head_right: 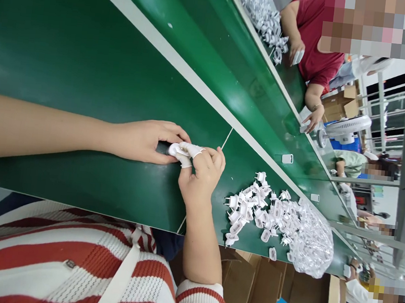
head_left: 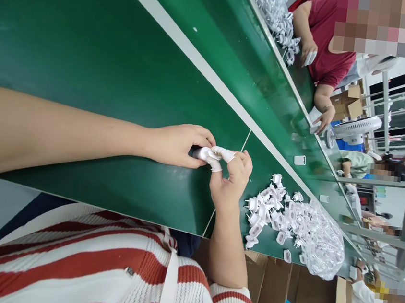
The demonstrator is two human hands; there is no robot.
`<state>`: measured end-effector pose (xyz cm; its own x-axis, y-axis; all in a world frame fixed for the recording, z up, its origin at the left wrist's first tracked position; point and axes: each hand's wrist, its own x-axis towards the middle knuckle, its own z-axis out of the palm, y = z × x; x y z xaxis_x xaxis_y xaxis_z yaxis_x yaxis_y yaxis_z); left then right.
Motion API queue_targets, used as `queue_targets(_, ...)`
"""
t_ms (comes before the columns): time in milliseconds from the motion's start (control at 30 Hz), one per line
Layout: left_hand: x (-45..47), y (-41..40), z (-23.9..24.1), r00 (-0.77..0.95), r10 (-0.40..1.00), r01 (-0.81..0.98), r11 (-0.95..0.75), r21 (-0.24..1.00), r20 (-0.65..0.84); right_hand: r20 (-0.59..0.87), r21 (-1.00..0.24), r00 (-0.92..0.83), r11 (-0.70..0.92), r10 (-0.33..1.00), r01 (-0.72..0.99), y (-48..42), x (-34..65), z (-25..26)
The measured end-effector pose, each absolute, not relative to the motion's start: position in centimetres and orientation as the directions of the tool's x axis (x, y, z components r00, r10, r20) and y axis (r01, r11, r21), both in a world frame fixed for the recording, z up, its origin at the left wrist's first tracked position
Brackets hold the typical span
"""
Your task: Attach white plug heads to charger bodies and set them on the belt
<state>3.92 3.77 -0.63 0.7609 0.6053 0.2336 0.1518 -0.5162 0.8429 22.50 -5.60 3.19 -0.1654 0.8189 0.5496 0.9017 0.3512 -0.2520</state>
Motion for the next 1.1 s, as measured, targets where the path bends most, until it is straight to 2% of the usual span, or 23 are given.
queue_targets(67, 4.0, 3.8, -0.7, 0.763, 0.602, 0.145, -0.517, 0.844, 0.237, 0.57, -0.217, -0.177, 0.354, 0.802, 0.91, -5.7, 22.5, 3.1)
queue_targets(433, 4.0, 3.8, -0.8, 0.764, 0.598, 0.144, -0.524, 0.839, 0.242, 0.489, -0.227, -0.141, 0.281, 0.861, 0.933, -5.9, 22.4, 3.5)
queue_targets(733, 4.3, 3.7, -0.9, 0.78, 0.569, 0.134, -0.557, 0.82, 0.259, 0.546, -0.268, -0.018, 0.194, 0.837, 0.944, -6.5, 21.1, 2.2)
queue_targets(1100, 4.3, 3.6, -0.8, 0.787, 0.563, 0.146, -0.567, 0.811, 0.252, 0.558, -0.373, 0.05, 0.196, 0.828, 0.907, -6.2, 21.5, 1.0)
